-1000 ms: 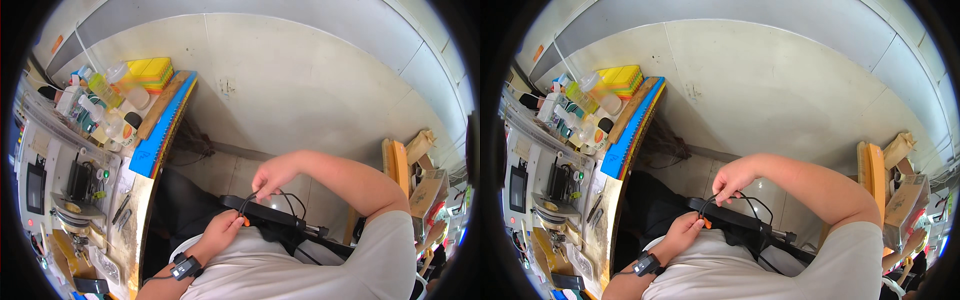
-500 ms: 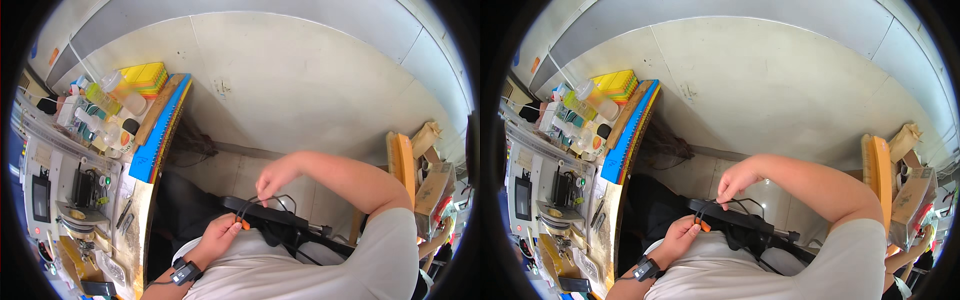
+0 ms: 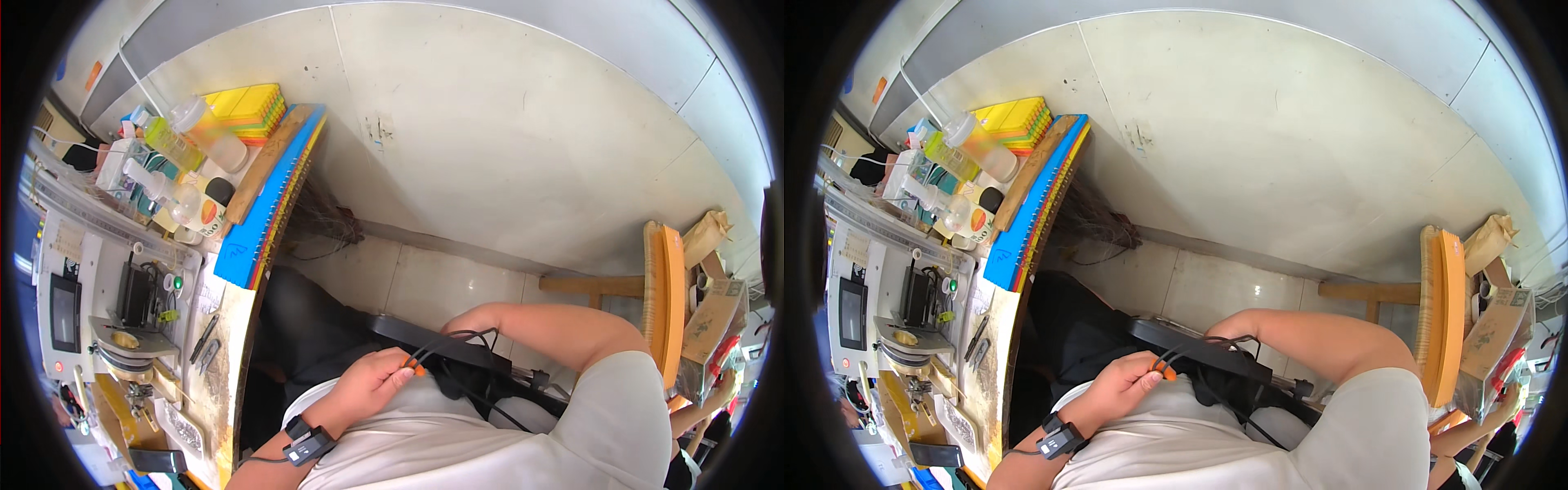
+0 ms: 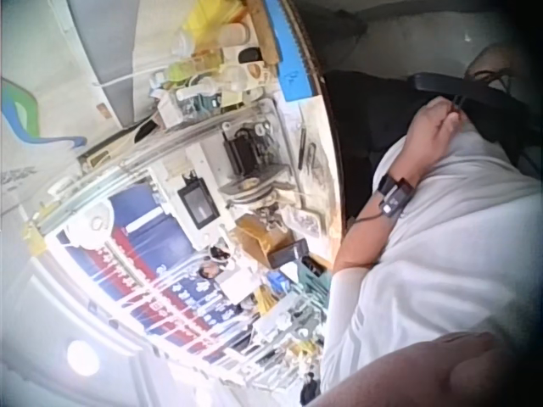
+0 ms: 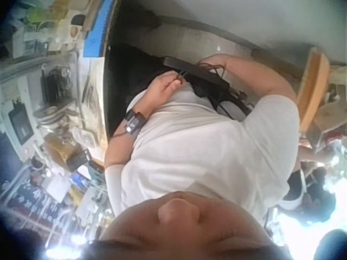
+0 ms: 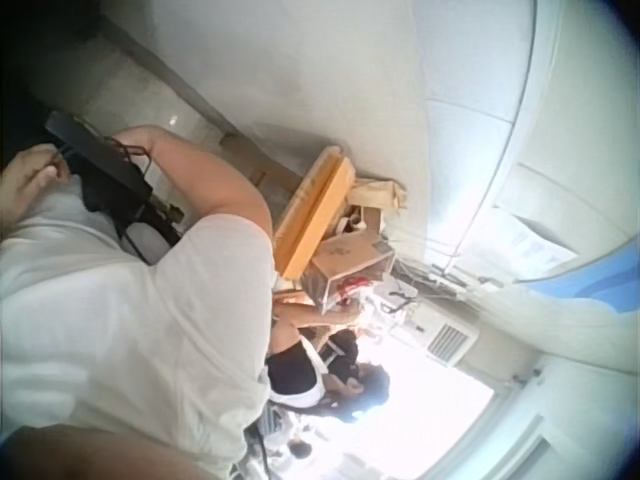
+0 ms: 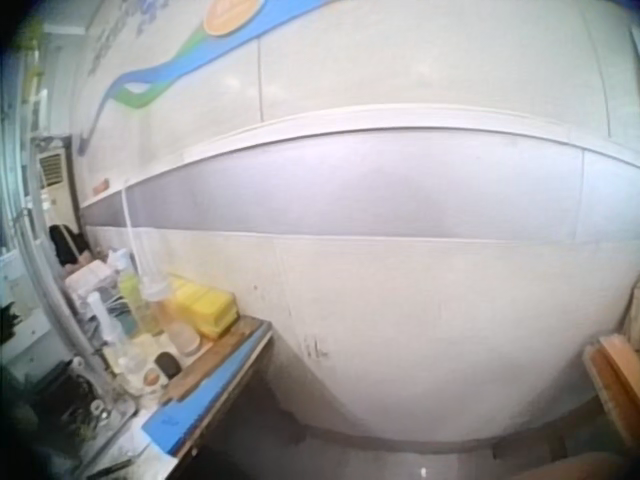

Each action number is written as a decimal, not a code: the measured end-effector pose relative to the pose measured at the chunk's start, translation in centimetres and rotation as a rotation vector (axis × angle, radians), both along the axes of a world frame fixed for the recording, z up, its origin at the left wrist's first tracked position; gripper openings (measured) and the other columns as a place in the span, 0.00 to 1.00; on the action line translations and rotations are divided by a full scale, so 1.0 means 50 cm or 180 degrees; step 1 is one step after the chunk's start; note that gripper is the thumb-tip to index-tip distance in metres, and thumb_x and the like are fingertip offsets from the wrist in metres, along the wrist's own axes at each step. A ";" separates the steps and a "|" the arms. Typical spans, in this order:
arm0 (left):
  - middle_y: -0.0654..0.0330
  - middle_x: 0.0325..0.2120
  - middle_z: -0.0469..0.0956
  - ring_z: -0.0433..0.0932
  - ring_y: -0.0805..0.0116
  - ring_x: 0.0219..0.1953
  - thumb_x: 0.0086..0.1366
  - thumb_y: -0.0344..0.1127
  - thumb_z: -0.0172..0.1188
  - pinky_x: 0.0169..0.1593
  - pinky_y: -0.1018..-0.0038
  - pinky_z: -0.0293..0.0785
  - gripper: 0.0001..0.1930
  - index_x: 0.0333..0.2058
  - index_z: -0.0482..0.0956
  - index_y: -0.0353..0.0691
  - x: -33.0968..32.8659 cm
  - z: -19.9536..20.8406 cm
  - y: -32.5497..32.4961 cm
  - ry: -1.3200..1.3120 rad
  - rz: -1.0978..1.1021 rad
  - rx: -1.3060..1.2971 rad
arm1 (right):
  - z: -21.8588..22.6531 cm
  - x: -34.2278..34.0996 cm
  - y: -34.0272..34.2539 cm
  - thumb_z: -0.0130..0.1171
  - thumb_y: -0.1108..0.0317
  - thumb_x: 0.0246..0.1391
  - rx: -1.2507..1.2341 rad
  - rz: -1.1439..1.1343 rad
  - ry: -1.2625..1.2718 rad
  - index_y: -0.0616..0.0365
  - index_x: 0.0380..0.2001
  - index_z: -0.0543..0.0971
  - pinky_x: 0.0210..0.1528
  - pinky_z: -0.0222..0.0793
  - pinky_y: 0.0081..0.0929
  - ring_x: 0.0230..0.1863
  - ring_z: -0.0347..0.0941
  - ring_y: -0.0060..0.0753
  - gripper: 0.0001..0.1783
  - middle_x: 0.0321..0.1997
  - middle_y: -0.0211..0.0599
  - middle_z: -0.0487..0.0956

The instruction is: Assembling electronic components using a specialized machine and hand tools.

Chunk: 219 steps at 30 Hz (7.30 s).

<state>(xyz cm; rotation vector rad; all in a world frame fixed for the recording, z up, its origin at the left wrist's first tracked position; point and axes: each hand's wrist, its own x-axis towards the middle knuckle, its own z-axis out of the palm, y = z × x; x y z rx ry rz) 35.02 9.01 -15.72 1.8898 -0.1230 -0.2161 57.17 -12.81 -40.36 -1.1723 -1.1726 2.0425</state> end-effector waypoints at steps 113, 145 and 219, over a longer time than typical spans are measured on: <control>0.51 0.41 0.82 0.80 0.47 0.45 0.68 0.39 0.63 0.52 0.56 0.77 0.16 0.50 0.80 0.37 -0.075 0.020 -0.015 -0.0289 -0.0265 0.1513 | 0.503 -0.042 -0.024 0.70 0.50 0.61 -0.1753 0.0156 -0.0732 0.44 0.21 0.73 0.21 0.49 0.21 0.16 0.59 0.12 0.21 0.14 0.15 0.65; 0.56 0.34 0.80 0.81 0.49 0.41 0.61 0.31 0.64 0.42 0.55 0.77 0.09 0.40 0.78 0.43 0.005 0.011 -0.084 -0.0349 -0.1283 0.0658 | 0.517 -0.063 0.029 0.58 0.61 0.63 -0.1475 0.1548 -0.1830 0.61 0.50 0.83 0.35 0.79 0.37 0.35 0.86 0.38 0.19 0.42 0.39 0.89; 0.60 0.20 0.79 0.82 0.52 0.23 0.51 0.52 0.78 0.28 0.61 0.76 0.28 0.46 0.79 0.48 -0.306 0.235 0.133 0.0279 0.1554 0.2364 | 0.585 -0.357 0.295 0.53 0.63 0.77 0.0311 -0.0402 0.0064 0.60 0.49 0.75 0.44 0.67 0.23 0.40 0.68 0.15 0.11 0.38 0.25 0.76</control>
